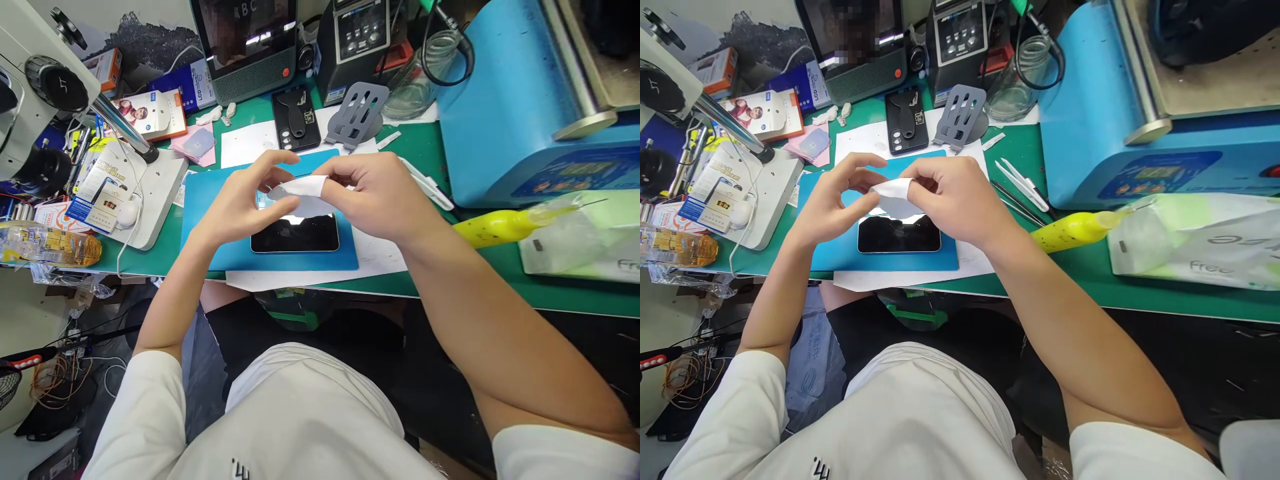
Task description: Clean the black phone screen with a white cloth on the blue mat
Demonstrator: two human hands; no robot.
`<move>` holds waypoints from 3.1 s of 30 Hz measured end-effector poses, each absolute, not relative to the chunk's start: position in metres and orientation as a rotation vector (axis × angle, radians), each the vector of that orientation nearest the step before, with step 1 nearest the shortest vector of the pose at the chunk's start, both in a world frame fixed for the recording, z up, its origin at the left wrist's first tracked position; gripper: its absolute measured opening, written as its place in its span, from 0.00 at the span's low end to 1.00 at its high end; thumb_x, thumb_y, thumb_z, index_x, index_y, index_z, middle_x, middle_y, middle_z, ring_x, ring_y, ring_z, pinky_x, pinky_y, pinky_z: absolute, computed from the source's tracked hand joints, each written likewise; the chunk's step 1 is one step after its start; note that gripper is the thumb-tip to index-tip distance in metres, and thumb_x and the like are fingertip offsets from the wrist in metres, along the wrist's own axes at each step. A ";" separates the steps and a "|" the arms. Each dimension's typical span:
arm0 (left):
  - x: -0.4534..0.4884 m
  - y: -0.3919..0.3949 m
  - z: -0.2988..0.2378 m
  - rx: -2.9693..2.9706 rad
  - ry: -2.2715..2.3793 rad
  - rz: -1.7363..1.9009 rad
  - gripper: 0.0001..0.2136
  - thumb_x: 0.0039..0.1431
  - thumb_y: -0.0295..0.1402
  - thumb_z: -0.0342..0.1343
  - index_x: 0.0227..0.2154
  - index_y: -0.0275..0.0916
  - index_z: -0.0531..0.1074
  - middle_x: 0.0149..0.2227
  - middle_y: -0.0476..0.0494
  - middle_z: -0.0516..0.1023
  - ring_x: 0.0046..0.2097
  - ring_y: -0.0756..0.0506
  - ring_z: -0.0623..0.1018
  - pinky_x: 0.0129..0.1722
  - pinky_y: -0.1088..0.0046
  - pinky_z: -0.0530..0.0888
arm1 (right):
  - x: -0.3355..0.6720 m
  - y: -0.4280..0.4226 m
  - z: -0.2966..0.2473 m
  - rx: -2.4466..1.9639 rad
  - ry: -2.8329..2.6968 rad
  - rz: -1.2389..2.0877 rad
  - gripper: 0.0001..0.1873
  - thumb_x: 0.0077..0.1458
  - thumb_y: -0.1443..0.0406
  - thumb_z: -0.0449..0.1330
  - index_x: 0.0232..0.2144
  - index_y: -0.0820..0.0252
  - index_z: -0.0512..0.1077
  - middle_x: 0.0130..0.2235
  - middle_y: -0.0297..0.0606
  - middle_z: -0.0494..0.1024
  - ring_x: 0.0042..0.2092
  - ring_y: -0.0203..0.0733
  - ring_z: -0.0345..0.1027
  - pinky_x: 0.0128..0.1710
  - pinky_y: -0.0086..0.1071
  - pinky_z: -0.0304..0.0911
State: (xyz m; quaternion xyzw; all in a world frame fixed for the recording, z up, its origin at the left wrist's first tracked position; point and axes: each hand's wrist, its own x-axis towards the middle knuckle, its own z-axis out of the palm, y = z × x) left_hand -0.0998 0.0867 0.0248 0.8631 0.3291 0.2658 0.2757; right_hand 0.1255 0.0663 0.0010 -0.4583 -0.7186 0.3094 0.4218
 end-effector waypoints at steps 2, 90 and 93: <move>-0.096 0.087 0.024 2.342 0.902 0.694 0.17 0.67 0.34 0.61 0.56 0.43 0.69 0.45 0.47 0.84 0.45 0.46 0.84 0.49 0.67 0.80 | 0.125 0.068 0.004 -1.159 -1.827 0.803 0.09 0.61 0.65 0.61 0.28 0.56 0.79 0.26 0.32 0.77 0.27 0.37 0.65 0.27 0.34 0.57; -0.096 -0.021 -0.038 2.635 1.601 0.086 0.42 0.75 0.58 0.37 0.77 0.30 0.39 0.77 0.23 0.51 0.78 0.31 0.51 0.75 0.47 0.58 | 0.165 -0.015 -0.063 -1.080 -1.994 0.372 0.23 0.64 0.70 0.65 0.60 0.54 0.76 0.58 0.48 0.81 0.64 0.60 0.72 0.61 0.56 0.73; -0.093 -0.018 -0.037 2.601 1.634 0.033 0.41 0.76 0.58 0.34 0.77 0.29 0.41 0.78 0.24 0.49 0.79 0.32 0.49 0.75 0.47 0.57 | 0.165 -0.016 -0.063 -1.077 -1.990 0.360 0.21 0.64 0.70 0.65 0.58 0.57 0.76 0.58 0.50 0.81 0.64 0.60 0.72 0.61 0.56 0.73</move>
